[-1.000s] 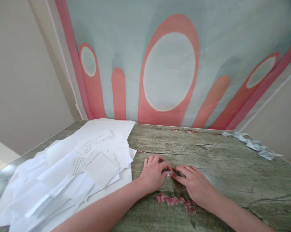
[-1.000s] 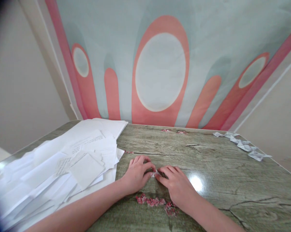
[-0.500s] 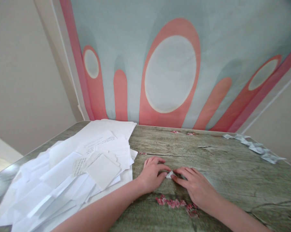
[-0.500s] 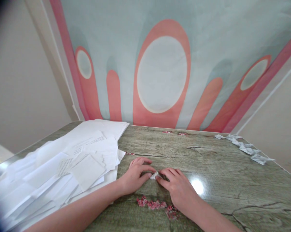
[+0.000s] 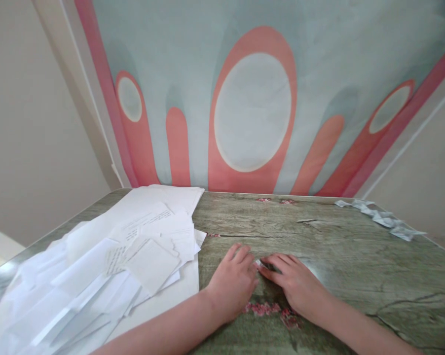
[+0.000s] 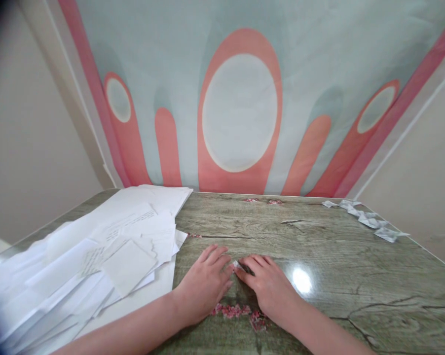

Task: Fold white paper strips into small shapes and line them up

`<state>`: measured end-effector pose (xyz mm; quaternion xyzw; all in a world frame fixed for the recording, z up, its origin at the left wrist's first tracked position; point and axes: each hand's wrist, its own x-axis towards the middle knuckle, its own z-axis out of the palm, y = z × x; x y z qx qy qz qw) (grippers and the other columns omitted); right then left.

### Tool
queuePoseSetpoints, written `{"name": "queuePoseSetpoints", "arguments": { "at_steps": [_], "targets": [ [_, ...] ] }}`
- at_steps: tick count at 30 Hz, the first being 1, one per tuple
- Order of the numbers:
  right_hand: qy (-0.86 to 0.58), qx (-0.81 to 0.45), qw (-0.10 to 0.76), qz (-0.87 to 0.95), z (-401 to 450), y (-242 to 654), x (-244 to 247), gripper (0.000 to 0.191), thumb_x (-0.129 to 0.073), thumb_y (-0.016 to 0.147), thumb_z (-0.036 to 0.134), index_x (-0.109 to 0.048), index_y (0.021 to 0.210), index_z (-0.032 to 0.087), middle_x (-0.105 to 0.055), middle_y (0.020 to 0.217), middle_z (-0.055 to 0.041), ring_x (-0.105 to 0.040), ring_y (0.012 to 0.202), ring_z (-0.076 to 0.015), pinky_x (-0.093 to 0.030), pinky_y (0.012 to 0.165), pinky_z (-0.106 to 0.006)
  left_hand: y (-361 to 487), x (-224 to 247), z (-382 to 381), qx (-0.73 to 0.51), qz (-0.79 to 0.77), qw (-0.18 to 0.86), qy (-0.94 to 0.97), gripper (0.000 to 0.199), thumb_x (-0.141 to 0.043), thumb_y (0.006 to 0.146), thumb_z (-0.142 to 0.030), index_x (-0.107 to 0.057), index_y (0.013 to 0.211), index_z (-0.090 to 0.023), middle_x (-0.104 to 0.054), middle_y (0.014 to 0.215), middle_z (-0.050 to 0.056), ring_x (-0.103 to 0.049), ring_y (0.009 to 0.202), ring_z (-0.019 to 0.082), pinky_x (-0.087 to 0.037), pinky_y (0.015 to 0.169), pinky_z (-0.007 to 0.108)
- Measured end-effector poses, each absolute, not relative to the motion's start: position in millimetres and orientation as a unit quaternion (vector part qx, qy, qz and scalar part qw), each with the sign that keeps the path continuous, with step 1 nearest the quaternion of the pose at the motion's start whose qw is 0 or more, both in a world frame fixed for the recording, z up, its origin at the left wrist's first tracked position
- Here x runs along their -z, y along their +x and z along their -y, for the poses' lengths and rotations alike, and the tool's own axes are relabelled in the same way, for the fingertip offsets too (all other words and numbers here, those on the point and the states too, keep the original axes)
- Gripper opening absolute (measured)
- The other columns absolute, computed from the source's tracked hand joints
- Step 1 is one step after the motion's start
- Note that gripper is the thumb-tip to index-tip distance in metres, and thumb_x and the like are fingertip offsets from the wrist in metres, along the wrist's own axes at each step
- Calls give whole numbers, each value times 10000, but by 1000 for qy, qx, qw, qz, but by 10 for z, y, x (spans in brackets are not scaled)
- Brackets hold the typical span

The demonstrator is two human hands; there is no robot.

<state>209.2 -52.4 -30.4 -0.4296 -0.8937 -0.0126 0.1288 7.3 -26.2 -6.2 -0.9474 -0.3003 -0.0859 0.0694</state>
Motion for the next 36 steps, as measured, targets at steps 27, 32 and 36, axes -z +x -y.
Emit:
{"name": "queuePoseSetpoints", "arguments": {
  "at_steps": [27, 32, 36],
  "targets": [
    [-471, -63, 286, 832, 443, 2137, 450, 190, -462, 899, 195, -647, 931, 223, -631, 909, -44, -581, 843, -186, -457, 757, -330, 77, 214, 79, 198, 320, -71, -924, 106, -554, 848, -232, -647, 817, -192, -626, 884, 23, -539, 880, 182, -408, 803, 321],
    [-470, -76, 297, 828, 451, 2119, 418, 193, -445, 909, 211, -638, 914, 224, -632, 884, -42, -586, 817, -187, -464, 742, -331, 63, 248, 77, 222, 319, -91, -917, 113, -556, 848, -258, -652, 880, -208, -636, 893, 17, -556, 862, 178, -414, 790, 310],
    [-467, -80, 309, 825, 469, 2099, 400, 190, -445, 910, 215, -635, 911, 224, -630, 886, -42, -585, 821, -187, -466, 742, -334, 67, 253, 74, 229, 324, -109, -911, 142, -560, 843, -257, -646, 951, -225, -649, 905, 9, -574, 848, 174, -429, 773, 293]
  ]
}}
